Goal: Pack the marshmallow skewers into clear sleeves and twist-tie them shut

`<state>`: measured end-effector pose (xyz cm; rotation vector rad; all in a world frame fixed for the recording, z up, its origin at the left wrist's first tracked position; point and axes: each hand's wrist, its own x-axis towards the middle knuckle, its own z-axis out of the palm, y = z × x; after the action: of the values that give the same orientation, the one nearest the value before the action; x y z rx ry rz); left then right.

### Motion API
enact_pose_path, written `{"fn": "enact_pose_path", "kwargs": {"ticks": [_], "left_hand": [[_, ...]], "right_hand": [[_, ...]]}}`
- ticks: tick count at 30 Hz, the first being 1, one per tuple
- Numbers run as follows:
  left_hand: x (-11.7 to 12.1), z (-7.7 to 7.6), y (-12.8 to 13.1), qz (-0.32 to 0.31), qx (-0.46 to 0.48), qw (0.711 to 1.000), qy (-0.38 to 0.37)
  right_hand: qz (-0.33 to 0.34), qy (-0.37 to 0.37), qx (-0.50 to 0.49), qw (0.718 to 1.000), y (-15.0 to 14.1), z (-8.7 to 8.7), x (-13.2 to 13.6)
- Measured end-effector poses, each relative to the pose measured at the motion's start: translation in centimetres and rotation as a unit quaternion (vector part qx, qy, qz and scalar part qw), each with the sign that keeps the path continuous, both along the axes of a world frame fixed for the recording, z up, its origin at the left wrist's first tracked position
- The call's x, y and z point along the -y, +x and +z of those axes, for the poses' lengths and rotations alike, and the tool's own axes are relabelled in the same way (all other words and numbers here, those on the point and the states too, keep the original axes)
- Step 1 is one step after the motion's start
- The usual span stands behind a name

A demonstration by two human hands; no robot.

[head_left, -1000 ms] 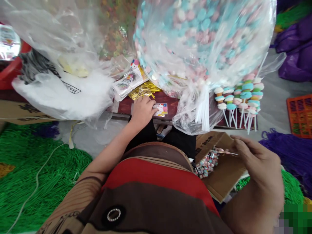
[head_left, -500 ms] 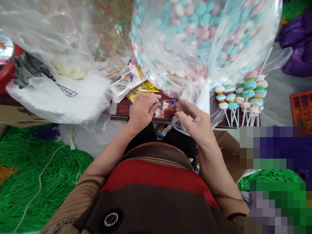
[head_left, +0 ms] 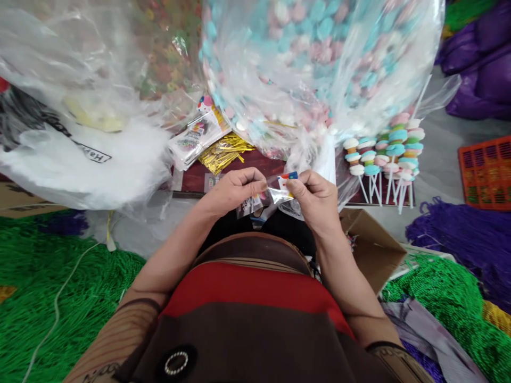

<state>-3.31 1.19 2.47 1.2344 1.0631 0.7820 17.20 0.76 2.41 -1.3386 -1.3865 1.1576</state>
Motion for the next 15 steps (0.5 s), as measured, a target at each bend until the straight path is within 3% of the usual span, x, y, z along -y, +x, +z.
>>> {"fn": "enact_pose_path", "kwargs": {"ticks": [3,7,10,15], "left_hand": [[0.1,0.5,0.3,0.009,-0.095,0.992,0.083],[0.0,1.2,0.7,-0.015,-0.178,0.973,0.149],[0.2,1.2,0.9,-0.019,-0.145,0.983,0.11],[0.6,0.2,1.1,-0.06,-0.035,0.998,-0.005]], "right_hand": [[-0.007,-0.019,-0.021,1.0,0.0,-0.3,0.1],[0.046,-0.06,-0.105,0.992,0.0,-0.5,0.1],[0.031,-0.043,-0.115,0.992,0.0,-0.3,0.2],[-0.02,0.017,-0.022,0.999,0.0,0.0,0.7]]}}
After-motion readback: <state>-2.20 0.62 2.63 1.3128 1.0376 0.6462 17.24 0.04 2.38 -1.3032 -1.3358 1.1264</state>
